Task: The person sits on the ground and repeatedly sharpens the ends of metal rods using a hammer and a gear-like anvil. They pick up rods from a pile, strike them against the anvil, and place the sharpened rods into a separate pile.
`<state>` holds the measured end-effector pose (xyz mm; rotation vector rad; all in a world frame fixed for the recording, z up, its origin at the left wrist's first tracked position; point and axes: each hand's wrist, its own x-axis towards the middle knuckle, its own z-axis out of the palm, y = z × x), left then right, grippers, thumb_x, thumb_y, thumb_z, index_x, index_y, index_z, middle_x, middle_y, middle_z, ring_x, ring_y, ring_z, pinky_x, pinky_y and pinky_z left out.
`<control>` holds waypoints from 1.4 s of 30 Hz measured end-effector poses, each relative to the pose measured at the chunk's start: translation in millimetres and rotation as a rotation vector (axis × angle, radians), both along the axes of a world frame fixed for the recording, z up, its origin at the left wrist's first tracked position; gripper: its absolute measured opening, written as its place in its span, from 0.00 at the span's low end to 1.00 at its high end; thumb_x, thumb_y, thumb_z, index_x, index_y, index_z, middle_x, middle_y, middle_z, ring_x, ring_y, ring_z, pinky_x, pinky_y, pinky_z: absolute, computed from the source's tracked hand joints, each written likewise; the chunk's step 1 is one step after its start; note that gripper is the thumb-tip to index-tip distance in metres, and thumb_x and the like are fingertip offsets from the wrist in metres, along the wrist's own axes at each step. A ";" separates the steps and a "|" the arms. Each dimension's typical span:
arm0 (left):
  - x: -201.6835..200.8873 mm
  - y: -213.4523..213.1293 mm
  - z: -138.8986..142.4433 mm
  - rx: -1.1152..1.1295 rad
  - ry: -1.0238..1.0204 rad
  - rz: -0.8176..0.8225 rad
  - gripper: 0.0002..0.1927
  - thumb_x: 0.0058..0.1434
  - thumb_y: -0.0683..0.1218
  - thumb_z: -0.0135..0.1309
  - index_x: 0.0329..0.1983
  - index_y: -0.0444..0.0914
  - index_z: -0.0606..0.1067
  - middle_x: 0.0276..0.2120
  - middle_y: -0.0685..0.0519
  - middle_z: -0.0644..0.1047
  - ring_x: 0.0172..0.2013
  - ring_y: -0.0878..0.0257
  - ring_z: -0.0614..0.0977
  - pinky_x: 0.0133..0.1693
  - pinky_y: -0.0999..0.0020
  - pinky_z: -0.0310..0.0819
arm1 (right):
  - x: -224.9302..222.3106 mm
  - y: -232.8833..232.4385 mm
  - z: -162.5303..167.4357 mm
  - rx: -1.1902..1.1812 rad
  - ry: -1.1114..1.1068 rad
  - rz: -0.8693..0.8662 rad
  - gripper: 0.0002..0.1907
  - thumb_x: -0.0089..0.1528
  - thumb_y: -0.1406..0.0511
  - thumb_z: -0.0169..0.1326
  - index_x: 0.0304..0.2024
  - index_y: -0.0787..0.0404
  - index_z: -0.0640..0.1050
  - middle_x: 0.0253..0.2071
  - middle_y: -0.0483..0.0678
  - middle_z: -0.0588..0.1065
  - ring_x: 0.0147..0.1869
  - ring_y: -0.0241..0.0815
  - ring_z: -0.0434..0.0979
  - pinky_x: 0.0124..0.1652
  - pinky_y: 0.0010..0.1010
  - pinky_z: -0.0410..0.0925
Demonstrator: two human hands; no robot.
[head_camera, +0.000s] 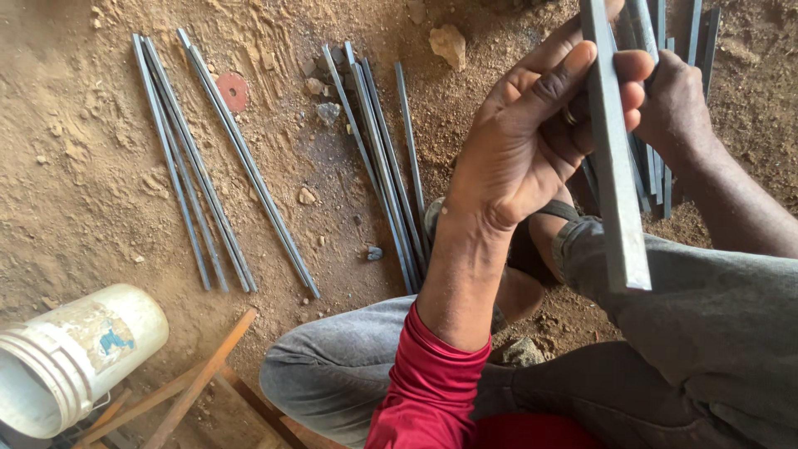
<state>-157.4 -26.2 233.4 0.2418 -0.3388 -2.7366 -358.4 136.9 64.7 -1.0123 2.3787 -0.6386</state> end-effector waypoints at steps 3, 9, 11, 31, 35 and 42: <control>1.2 -0.2 8.6 0.043 0.009 -0.019 0.22 0.82 0.45 0.51 0.71 0.31 0.61 0.47 0.36 0.80 0.44 0.54 0.86 0.49 0.59 0.84 | -0.3 0.5 1.0 0.017 -0.089 -0.062 0.16 0.67 0.68 0.63 0.53 0.73 0.75 0.42 0.63 0.79 0.45 0.54 0.83 0.37 0.42 0.76; 7.6 -3.6 4.2 0.022 -0.004 -0.042 0.26 0.79 0.46 0.53 0.72 0.29 0.59 0.44 0.37 0.80 0.41 0.55 0.85 0.47 0.60 0.84 | -2.3 0.7 4.4 0.008 0.004 -0.011 0.20 0.75 0.61 0.59 0.46 0.77 0.74 0.38 0.64 0.79 0.41 0.53 0.82 0.35 0.41 0.76; 12.2 -8.2 -13.3 0.061 -0.081 -0.109 0.30 0.74 0.44 0.52 0.74 0.30 0.59 0.39 0.42 0.79 0.37 0.58 0.83 0.44 0.63 0.84 | -4.0 0.5 6.1 0.082 -0.088 -0.095 0.19 0.79 0.58 0.53 0.48 0.72 0.75 0.33 0.60 0.77 0.33 0.48 0.79 0.30 0.39 0.72; 22.3 -8.0 -198.8 -0.094 -0.631 -0.268 0.23 0.77 0.59 0.36 0.42 0.37 0.72 0.17 0.64 0.62 0.14 0.74 0.57 0.14 0.77 0.49 | -46.7 -23.1 29.0 -0.638 0.113 0.179 0.28 0.81 0.50 0.39 0.40 0.66 0.71 0.26 0.46 0.72 0.26 0.33 0.75 0.24 0.25 0.69; 17.9 -4.8 -199.5 0.010 -0.619 -0.256 0.20 0.77 0.58 0.37 0.40 0.40 0.71 0.17 0.65 0.61 0.14 0.74 0.57 0.14 0.76 0.48 | -42.4 -24.4 33.3 -0.132 -0.010 0.017 0.25 0.82 0.53 0.44 0.44 0.70 0.74 0.22 0.48 0.70 0.18 0.35 0.67 0.15 0.31 0.64; 5.8 -15.6 -184.4 -0.013 -0.620 -0.247 0.20 0.77 0.54 0.36 0.44 0.36 0.73 0.22 0.57 0.71 0.20 0.69 0.70 0.21 0.75 0.65 | -24.5 -19.4 33.1 0.090 -0.140 -0.192 0.22 0.79 0.55 0.43 0.49 0.70 0.74 0.24 0.53 0.72 0.19 0.41 0.67 0.15 0.37 0.65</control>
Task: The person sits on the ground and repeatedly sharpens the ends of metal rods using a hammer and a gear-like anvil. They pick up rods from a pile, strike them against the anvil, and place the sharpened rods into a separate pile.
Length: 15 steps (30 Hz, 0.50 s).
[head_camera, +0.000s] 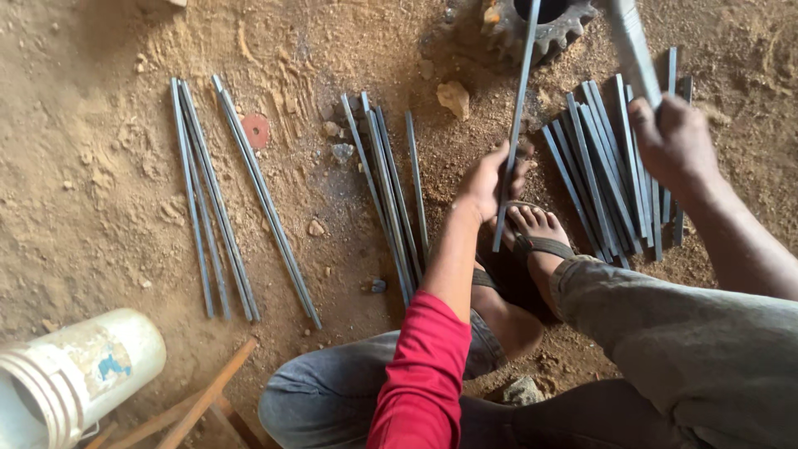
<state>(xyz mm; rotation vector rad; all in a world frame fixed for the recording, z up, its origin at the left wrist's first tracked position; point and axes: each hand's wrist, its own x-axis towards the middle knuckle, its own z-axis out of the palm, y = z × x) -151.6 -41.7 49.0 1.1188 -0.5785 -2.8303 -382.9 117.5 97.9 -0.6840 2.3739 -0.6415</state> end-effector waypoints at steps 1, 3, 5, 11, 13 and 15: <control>-11.4 -7.5 2.0 0.048 -0.031 0.041 0.19 0.77 0.52 0.35 0.45 0.35 0.73 0.25 0.54 0.74 0.22 0.65 0.74 0.24 0.72 0.70 | 2.5 0.7 -0.4 -0.009 -0.013 0.001 0.22 0.79 0.55 0.44 0.50 0.70 0.73 0.24 0.53 0.73 0.19 0.42 0.69 0.15 0.37 0.66; -38.2 -19.8 5.4 0.045 -0.067 0.086 0.17 0.75 0.49 0.36 0.45 0.34 0.74 0.27 0.49 0.78 0.24 0.62 0.78 0.26 0.70 0.77 | 7.4 2.3 -1.3 -0.020 -0.035 0.014 0.22 0.78 0.54 0.45 0.52 0.70 0.73 0.25 0.54 0.74 0.20 0.43 0.72 0.17 0.37 0.69; -61.2 -29.5 9.2 -0.076 -0.078 0.100 0.15 0.74 0.46 0.41 0.45 0.34 0.77 0.26 0.48 0.77 0.22 0.63 0.79 0.24 0.69 0.80 | 11.9 3.8 -2.3 0.005 0.033 0.044 0.24 0.77 0.54 0.47 0.49 0.72 0.75 0.25 0.57 0.74 0.23 0.46 0.75 0.20 0.39 0.69; -53.2 -28.8 36.1 -0.077 0.139 0.112 0.08 0.71 0.39 0.51 0.48 0.28 0.75 0.37 0.40 0.82 0.34 0.56 0.85 0.35 0.62 0.85 | 21.1 7.5 -5.2 -0.013 0.097 0.068 0.25 0.78 0.55 0.49 0.44 0.74 0.76 0.23 0.62 0.74 0.26 0.53 0.78 0.25 0.45 0.70; -43.1 -21.0 55.4 -0.052 0.182 0.127 0.11 0.70 0.40 0.52 0.51 0.26 0.74 0.40 0.37 0.82 0.37 0.54 0.86 0.39 0.59 0.86 | 22.9 8.4 -5.9 0.002 0.078 0.063 0.25 0.78 0.55 0.50 0.44 0.74 0.76 0.23 0.62 0.73 0.27 0.54 0.79 0.25 0.46 0.70; -39.1 -18.1 80.2 -0.009 0.298 0.141 0.13 0.71 0.41 0.52 0.55 0.26 0.73 0.44 0.36 0.81 0.40 0.52 0.86 0.43 0.57 0.86 | 24.0 9.1 -6.6 -0.018 0.052 0.038 0.25 0.78 0.54 0.50 0.44 0.74 0.76 0.24 0.63 0.74 0.27 0.54 0.79 0.26 0.47 0.70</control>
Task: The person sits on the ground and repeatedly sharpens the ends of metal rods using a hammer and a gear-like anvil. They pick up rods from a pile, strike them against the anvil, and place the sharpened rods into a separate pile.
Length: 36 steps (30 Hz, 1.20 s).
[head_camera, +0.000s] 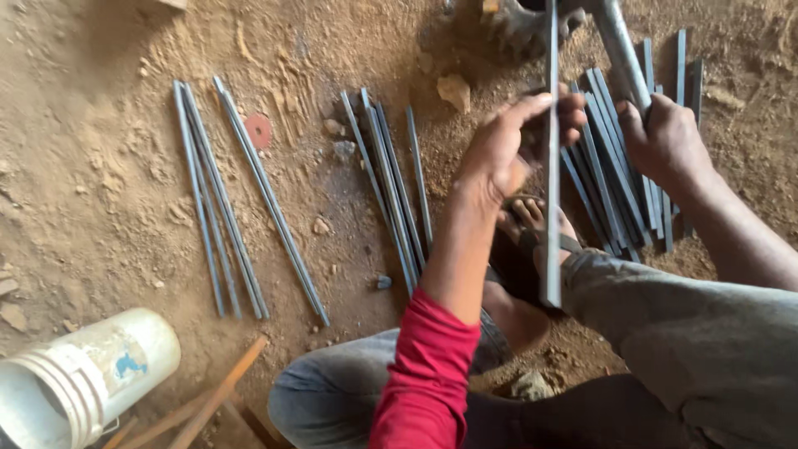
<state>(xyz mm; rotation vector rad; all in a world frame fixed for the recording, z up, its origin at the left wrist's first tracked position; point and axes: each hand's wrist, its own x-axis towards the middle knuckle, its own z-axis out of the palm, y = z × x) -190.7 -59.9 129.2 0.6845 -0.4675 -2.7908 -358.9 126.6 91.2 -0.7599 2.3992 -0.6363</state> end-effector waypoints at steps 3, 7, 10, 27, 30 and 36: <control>2.8 4.1 39.0 0.075 0.249 -0.009 0.16 0.75 0.42 0.53 0.62 0.30 0.71 0.48 0.37 0.81 0.45 0.51 0.86 0.49 0.54 0.85 | 0.8 0.6 -0.9 -0.012 0.064 0.043 0.24 0.78 0.56 0.50 0.43 0.75 0.76 0.26 0.63 0.75 0.29 0.56 0.79 0.27 0.46 0.72; -0.6 11.5 71.0 0.136 0.541 0.058 0.18 0.78 0.41 0.53 0.68 0.35 0.70 0.51 0.35 0.81 0.49 0.50 0.86 0.51 0.54 0.84 | 1.2 1.1 -1.7 -0.022 0.018 0.047 0.23 0.77 0.56 0.49 0.46 0.75 0.75 0.28 0.64 0.76 0.31 0.57 0.81 0.28 0.46 0.74; -3.8 14.8 74.2 0.144 0.552 0.097 0.15 0.79 0.42 0.52 0.64 0.31 0.70 0.52 0.34 0.80 0.50 0.51 0.85 0.52 0.57 0.83 | 1.4 1.1 -2.0 -0.035 0.052 0.065 0.23 0.77 0.57 0.50 0.46 0.76 0.75 0.29 0.65 0.76 0.33 0.57 0.81 0.30 0.46 0.74; -7.3 11.0 48.3 0.115 0.247 0.138 0.17 0.75 0.47 0.57 0.56 0.29 0.72 0.39 0.41 0.79 0.38 0.57 0.84 0.43 0.63 0.84 | 1.2 4.9 4.1 -0.019 -0.090 -0.018 0.22 0.79 0.55 0.49 0.48 0.71 0.76 0.26 0.55 0.74 0.24 0.45 0.73 0.22 0.39 0.66; -4.7 -8.2 16.1 0.208 -0.012 0.040 0.20 0.70 0.46 0.55 0.59 0.28 0.71 0.33 0.49 0.75 0.30 0.63 0.78 0.36 0.68 0.81 | -2.2 5.2 6.7 -0.105 -0.204 -0.097 0.24 0.80 0.53 0.47 0.44 0.68 0.76 0.26 0.49 0.72 0.24 0.37 0.69 0.22 0.34 0.65; -30.2 -28.9 -63.0 -0.238 -0.406 0.027 0.11 0.71 0.49 0.52 0.47 0.38 0.78 0.23 0.57 0.72 0.16 0.73 0.66 0.13 0.78 0.54 | -14.5 0.1 11.3 -0.390 -0.169 -0.075 0.25 0.80 0.54 0.48 0.34 0.65 0.71 0.21 0.45 0.69 0.24 0.34 0.67 0.21 0.30 0.61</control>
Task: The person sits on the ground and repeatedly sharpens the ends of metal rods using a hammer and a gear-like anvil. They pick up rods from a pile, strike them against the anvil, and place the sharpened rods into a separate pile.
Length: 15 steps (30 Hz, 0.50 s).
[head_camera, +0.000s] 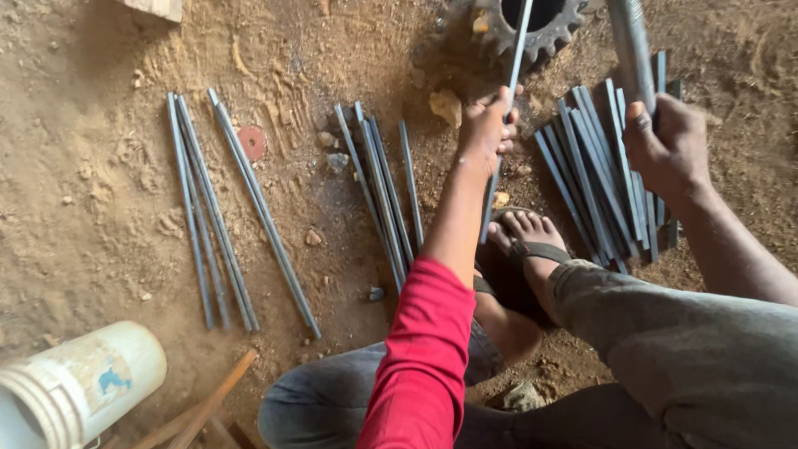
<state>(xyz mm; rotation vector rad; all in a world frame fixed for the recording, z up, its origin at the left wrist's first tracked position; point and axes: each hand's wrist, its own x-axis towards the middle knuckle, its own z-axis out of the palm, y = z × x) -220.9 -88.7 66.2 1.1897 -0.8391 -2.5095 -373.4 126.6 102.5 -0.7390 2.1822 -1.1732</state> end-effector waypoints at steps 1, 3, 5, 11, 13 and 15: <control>-6.8 -3.7 -9.0 -0.074 -0.113 -0.014 0.12 0.71 0.50 0.51 0.45 0.37 0.79 0.22 0.56 0.72 0.15 0.73 0.65 0.13 0.77 0.54 | -2.6 -1.7 0.5 -0.121 0.066 0.038 0.24 0.80 0.54 0.47 0.35 0.64 0.71 0.22 0.45 0.69 0.23 0.33 0.69 0.22 0.28 0.64; -13.6 -9.1 -21.6 -0.073 -0.177 -0.018 0.13 0.71 0.51 0.52 0.43 0.37 0.80 0.21 0.56 0.72 0.14 0.73 0.64 0.13 0.77 0.53 | -8.1 -5.7 1.3 -0.355 0.186 0.124 0.23 0.80 0.53 0.45 0.38 0.63 0.71 0.23 0.44 0.70 0.22 0.32 0.73 0.22 0.24 0.70; -18.0 -16.2 -25.7 0.057 -0.064 0.010 0.12 0.70 0.52 0.52 0.41 0.38 0.79 0.21 0.58 0.70 0.13 0.74 0.63 0.12 0.78 0.51 | -13.7 -10.2 1.7 -0.351 0.219 0.101 0.26 0.83 0.54 0.44 0.34 0.62 0.71 0.22 0.45 0.70 0.22 0.33 0.73 0.22 0.26 0.67; -16.6 -15.1 -15.0 -0.105 -0.142 -0.025 0.14 0.70 0.52 0.53 0.41 0.37 0.79 0.21 0.56 0.72 0.13 0.73 0.64 0.12 0.78 0.53 | -27.9 -22.8 0.9 0.138 0.406 0.240 0.23 0.80 0.57 0.46 0.33 0.62 0.71 0.22 0.47 0.69 0.19 0.35 0.67 0.16 0.31 0.62; -8.8 -9.0 -7.3 -0.181 -0.201 -0.052 0.15 0.71 0.53 0.50 0.39 0.37 0.79 0.21 0.57 0.72 0.13 0.74 0.64 0.12 0.78 0.55 | -30.9 -25.6 0.1 0.214 0.339 0.207 0.22 0.79 0.55 0.48 0.34 0.62 0.72 0.21 0.47 0.68 0.17 0.37 0.64 0.13 0.33 0.60; 9.4 3.2 -0.5 -0.208 -0.259 -0.089 0.16 0.71 0.53 0.48 0.38 0.37 0.79 0.20 0.58 0.71 0.13 0.73 0.64 0.12 0.78 0.56 | -32.8 -27.3 -0.9 0.077 0.264 0.114 0.22 0.80 0.55 0.47 0.36 0.62 0.72 0.23 0.45 0.68 0.19 0.34 0.63 0.14 0.32 0.59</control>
